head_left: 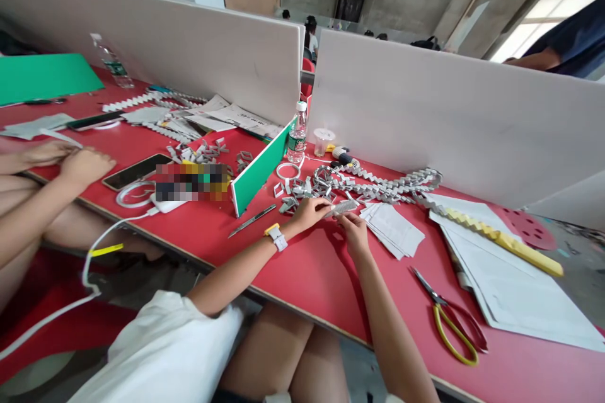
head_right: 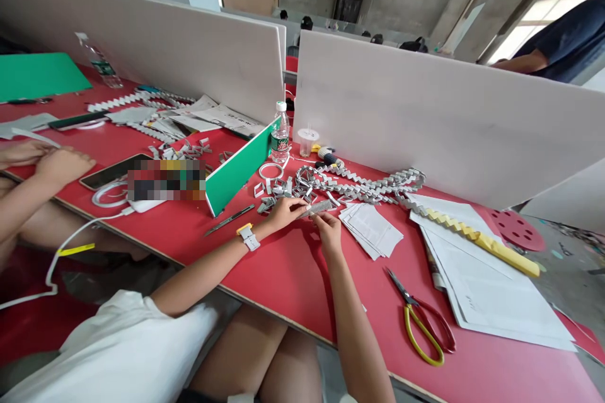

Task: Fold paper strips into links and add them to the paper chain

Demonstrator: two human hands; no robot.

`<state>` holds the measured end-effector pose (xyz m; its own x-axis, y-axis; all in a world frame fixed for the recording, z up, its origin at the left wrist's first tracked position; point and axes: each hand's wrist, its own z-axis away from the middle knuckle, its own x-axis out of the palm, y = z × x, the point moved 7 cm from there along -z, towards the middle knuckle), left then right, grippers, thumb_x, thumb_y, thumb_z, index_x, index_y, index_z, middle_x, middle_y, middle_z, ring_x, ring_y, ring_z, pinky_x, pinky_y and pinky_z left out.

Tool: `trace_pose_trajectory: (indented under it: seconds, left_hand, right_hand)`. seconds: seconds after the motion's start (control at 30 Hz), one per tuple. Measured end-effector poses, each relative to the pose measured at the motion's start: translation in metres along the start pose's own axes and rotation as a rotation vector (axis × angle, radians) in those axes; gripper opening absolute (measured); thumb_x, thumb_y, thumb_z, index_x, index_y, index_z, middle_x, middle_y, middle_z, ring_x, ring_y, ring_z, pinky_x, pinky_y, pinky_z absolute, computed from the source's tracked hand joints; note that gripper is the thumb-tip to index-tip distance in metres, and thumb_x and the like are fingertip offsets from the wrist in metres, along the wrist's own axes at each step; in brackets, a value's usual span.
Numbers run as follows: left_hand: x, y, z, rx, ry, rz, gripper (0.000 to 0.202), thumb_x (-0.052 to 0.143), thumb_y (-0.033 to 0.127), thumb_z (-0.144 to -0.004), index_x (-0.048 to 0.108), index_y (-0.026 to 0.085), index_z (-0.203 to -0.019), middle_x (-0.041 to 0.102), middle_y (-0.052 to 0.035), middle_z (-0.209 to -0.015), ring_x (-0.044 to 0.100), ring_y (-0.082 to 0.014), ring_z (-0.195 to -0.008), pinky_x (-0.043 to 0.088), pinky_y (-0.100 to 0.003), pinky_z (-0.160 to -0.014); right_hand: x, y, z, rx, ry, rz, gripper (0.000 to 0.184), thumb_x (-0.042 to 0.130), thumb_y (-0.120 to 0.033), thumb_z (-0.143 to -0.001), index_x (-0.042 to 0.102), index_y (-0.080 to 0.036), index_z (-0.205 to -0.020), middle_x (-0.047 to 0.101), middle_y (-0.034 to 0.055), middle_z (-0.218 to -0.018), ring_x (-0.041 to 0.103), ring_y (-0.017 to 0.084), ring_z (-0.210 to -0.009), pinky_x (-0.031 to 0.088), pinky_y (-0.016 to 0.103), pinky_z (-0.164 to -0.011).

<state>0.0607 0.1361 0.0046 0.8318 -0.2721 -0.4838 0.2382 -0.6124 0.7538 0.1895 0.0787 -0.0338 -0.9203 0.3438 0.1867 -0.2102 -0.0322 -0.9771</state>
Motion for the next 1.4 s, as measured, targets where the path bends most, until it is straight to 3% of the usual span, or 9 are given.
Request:
trace_pose_trajectory:
  seconds: [0.2, 0.37, 0.57, 0.73, 0.97, 1.17, 1.3, 1.4]
  left_hand:
    - [0.001, 0.004, -0.001, 0.055, -0.030, 0.044, 0.024, 0.051, 0.027, -0.086, 0.066, 0.017, -0.101, 0.069, -0.0064, -0.097, 0.064, -0.0164, -0.088, 0.050, -0.028, -0.079]
    - [0.012, -0.001, 0.002, 0.029, -0.147, 0.136, 0.036, 0.044, 0.026, -0.089, 0.056, 0.018, -0.121, 0.067, -0.0077, -0.107, 0.066, -0.0152, -0.080, 0.052, -0.027, -0.072]
    - [0.014, -0.003, 0.004, 0.023, -0.153, 0.102, 0.037, 0.044, 0.021, -0.088, 0.056, 0.019, -0.123, 0.070, -0.0064, -0.101, 0.066, -0.0146, -0.072, 0.052, -0.025, -0.065]
    - [0.014, -0.003, 0.003, 0.049, -0.109, -0.014, 0.036, 0.047, 0.017, -0.085, 0.059, 0.017, -0.119, 0.069, -0.0088, -0.104, 0.066, -0.0172, -0.082, 0.051, -0.027, -0.072]
    - [0.019, -0.010, 0.002, -0.005, -0.167, 0.154, 0.029, 0.052, 0.019, -0.082, 0.064, 0.015, -0.109, 0.070, -0.0082, -0.100, 0.066, -0.0181, -0.087, 0.052, -0.028, -0.074]
    - [0.014, -0.004, 0.002, 0.030, -0.145, 0.043, 0.027, 0.049, 0.019, -0.085, 0.066, 0.016, -0.106, 0.070, -0.0065, -0.098, 0.065, -0.0166, -0.085, 0.050, -0.026, -0.074]
    - [0.009, 0.004, 0.005, 0.044, -0.065, -0.128, 0.033, 0.050, 0.020, -0.085, 0.061, 0.019, -0.116, 0.071, -0.0073, -0.095, 0.065, -0.0176, -0.077, 0.049, -0.028, -0.071]
    - [0.010, 0.013, 0.008, 0.111, -0.080, -0.195, 0.034, 0.046, 0.020, -0.088, 0.060, 0.021, -0.119, 0.070, -0.0050, -0.099, 0.065, -0.0171, -0.078, 0.048, -0.027, -0.073]
  right_hand:
    - [-0.001, 0.010, -0.005, 0.110, -0.014, -0.099, 0.020, 0.076, -0.032, -0.057, 0.066, -0.017, -0.065, 0.058, -0.0025, -0.055, 0.049, 0.008, -0.048, 0.040, 0.019, -0.046]
    - [-0.006, 0.010, -0.011, 0.128, -0.019, -0.244, 0.026, 0.080, -0.028, -0.051, 0.067, -0.019, -0.071, 0.066, 0.0001, -0.070, 0.059, 0.011, -0.061, 0.050, 0.022, -0.058]
    - [-0.003, 0.012, -0.007, 0.118, -0.006, -0.208, 0.029, 0.083, -0.025, -0.049, 0.066, -0.017, -0.071, 0.065, 0.0003, -0.067, 0.058, 0.010, -0.055, 0.048, 0.020, -0.051]
    - [-0.013, 0.013, -0.012, 0.095, 0.092, -0.211, 0.027, 0.082, -0.024, -0.047, 0.063, -0.018, -0.066, 0.061, -0.0013, -0.058, 0.052, 0.008, -0.045, 0.045, 0.022, -0.044]
    - [-0.019, 0.012, -0.014, 0.091, 0.095, -0.231, 0.030, 0.082, -0.023, -0.048, 0.063, -0.017, -0.070, 0.062, -0.0021, -0.061, 0.054, 0.007, -0.047, 0.046, 0.020, -0.047]
    - [-0.022, 0.012, -0.016, 0.109, 0.115, -0.271, 0.041, 0.083, -0.016, -0.044, 0.062, -0.019, -0.079, 0.064, -0.0026, -0.067, 0.058, 0.009, -0.054, 0.046, 0.018, -0.047]
    - [-0.013, 0.014, -0.012, 0.114, 0.046, -0.199, 0.032, 0.082, -0.023, -0.049, 0.061, -0.018, -0.074, 0.064, -0.0007, -0.065, 0.056, 0.010, -0.050, 0.044, 0.020, -0.043]
    - [-0.005, 0.017, -0.008, 0.126, 0.020, -0.197, 0.029, 0.081, -0.023, -0.050, 0.062, -0.017, -0.071, 0.063, -0.0008, -0.064, 0.055, 0.008, -0.050, 0.044, 0.019, -0.045]
